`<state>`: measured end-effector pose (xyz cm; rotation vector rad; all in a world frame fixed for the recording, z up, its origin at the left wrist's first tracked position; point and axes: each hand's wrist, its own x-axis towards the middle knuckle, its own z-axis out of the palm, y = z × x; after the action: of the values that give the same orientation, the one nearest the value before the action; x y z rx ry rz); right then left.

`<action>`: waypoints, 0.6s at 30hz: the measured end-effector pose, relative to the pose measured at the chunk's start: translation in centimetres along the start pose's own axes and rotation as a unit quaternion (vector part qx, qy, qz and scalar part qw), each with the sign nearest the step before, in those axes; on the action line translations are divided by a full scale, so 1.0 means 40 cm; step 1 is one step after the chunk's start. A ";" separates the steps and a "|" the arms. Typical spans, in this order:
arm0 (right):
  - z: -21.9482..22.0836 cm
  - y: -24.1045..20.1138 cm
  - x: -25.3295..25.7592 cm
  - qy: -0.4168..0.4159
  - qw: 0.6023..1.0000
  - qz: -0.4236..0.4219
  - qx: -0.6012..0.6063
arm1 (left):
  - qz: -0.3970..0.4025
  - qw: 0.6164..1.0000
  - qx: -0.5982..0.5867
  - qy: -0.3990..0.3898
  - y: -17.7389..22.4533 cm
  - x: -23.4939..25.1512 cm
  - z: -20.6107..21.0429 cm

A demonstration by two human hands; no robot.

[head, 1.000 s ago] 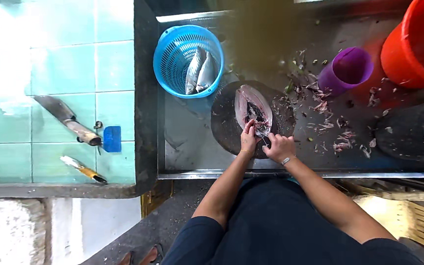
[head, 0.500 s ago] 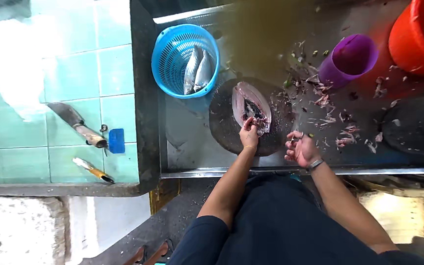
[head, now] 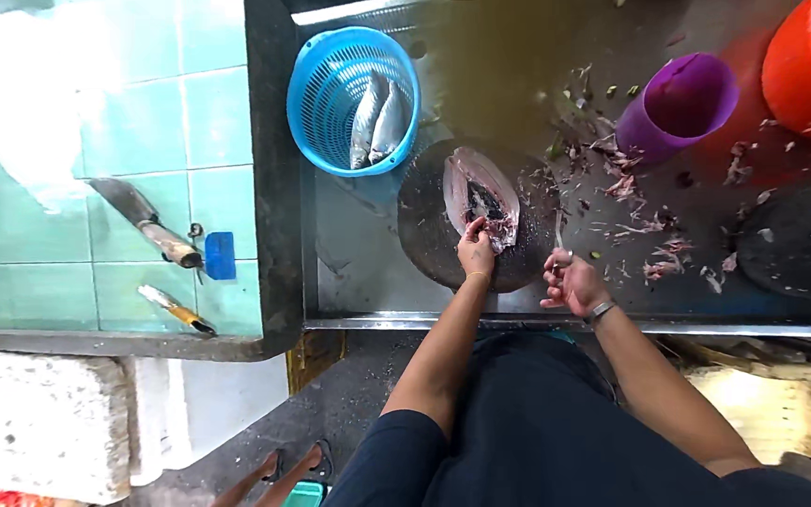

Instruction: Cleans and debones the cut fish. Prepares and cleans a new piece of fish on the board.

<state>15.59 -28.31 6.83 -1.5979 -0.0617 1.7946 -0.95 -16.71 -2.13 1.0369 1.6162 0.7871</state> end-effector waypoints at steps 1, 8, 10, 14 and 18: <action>0.008 -0.003 0.011 -0.015 0.999 0.013 -0.046 | 0.000 1.000 -0.004 -0.001 0.003 0.003 0.003; 0.094 -0.046 0.002 0.098 0.816 -0.159 -0.546 | 0.015 0.998 0.058 0.006 0.016 0.003 0.007; 0.048 -0.089 -0.058 0.079 0.818 -0.199 -0.533 | 0.012 0.998 0.063 0.008 0.015 0.002 0.005; -0.050 -0.063 -0.015 0.043 0.985 -0.079 -0.145 | 0.001 1.000 0.024 0.005 0.009 -0.005 0.007; 0.015 -0.015 0.070 -0.018 0.958 -0.001 -0.286 | -0.007 0.999 0.022 0.026 0.029 -0.010 0.014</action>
<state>15.41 -26.12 4.88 -1.9468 -0.6519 1.9079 -0.08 -16.59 -1.09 1.0428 1.6904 0.7782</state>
